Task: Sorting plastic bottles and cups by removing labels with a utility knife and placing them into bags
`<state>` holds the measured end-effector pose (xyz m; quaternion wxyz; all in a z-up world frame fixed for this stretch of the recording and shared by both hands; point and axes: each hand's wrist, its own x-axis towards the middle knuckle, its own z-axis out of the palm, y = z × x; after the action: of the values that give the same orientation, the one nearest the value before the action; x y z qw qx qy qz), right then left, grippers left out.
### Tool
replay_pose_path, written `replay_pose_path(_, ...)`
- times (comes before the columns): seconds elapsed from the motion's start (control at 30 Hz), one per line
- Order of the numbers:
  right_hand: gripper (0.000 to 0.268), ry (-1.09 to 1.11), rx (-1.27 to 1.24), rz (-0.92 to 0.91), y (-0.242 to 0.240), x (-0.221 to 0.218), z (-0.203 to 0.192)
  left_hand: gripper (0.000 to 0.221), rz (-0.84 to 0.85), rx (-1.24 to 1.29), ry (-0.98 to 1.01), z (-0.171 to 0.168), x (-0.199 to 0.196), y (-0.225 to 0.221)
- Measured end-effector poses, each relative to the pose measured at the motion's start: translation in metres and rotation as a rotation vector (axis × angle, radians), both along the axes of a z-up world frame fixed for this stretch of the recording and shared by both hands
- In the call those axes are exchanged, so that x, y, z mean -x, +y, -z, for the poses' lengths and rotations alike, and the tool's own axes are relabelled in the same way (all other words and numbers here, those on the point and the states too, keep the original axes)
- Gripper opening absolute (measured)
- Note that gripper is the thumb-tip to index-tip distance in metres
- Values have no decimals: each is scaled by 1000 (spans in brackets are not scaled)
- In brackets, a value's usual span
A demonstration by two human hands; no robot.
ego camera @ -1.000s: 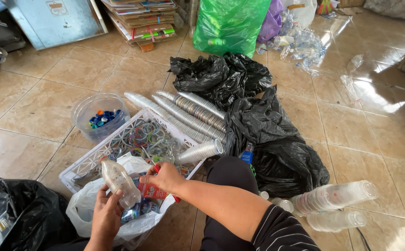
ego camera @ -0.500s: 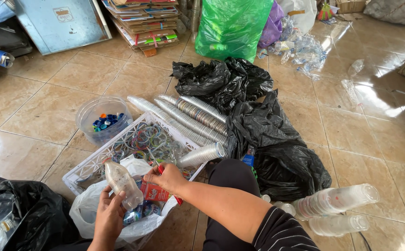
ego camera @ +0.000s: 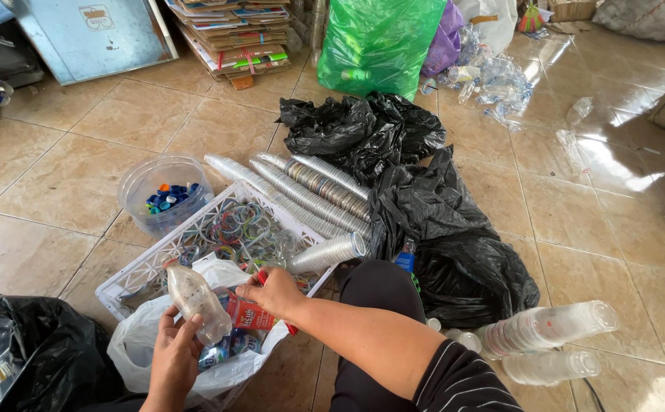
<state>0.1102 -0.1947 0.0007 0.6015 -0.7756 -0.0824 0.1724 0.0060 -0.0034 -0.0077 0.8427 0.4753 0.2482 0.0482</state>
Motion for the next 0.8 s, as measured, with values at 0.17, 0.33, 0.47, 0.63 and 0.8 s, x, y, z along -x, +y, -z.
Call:
replay_pose_path(0.17,23,14,-15,23,0,2,-2,58,5,-8,-2,-5,0,-2)
replay_pose_path(0.33,22,122,-148,13,2,1,-9,58,7,4,-35,2,-1,1)
replay_pose_path(0.47,27,108,-126,32,1,-2,-4,59,9,-1,-22,0,0,0)
replay_pose_path(0.63,19,44,-144,27,0,-7,2,57,2,-3,-46,7,1,2)
replay_pose_path(0.8,26,203,-184,-58,0,4,-20,54,-70,-38,-80,27,-8,5)
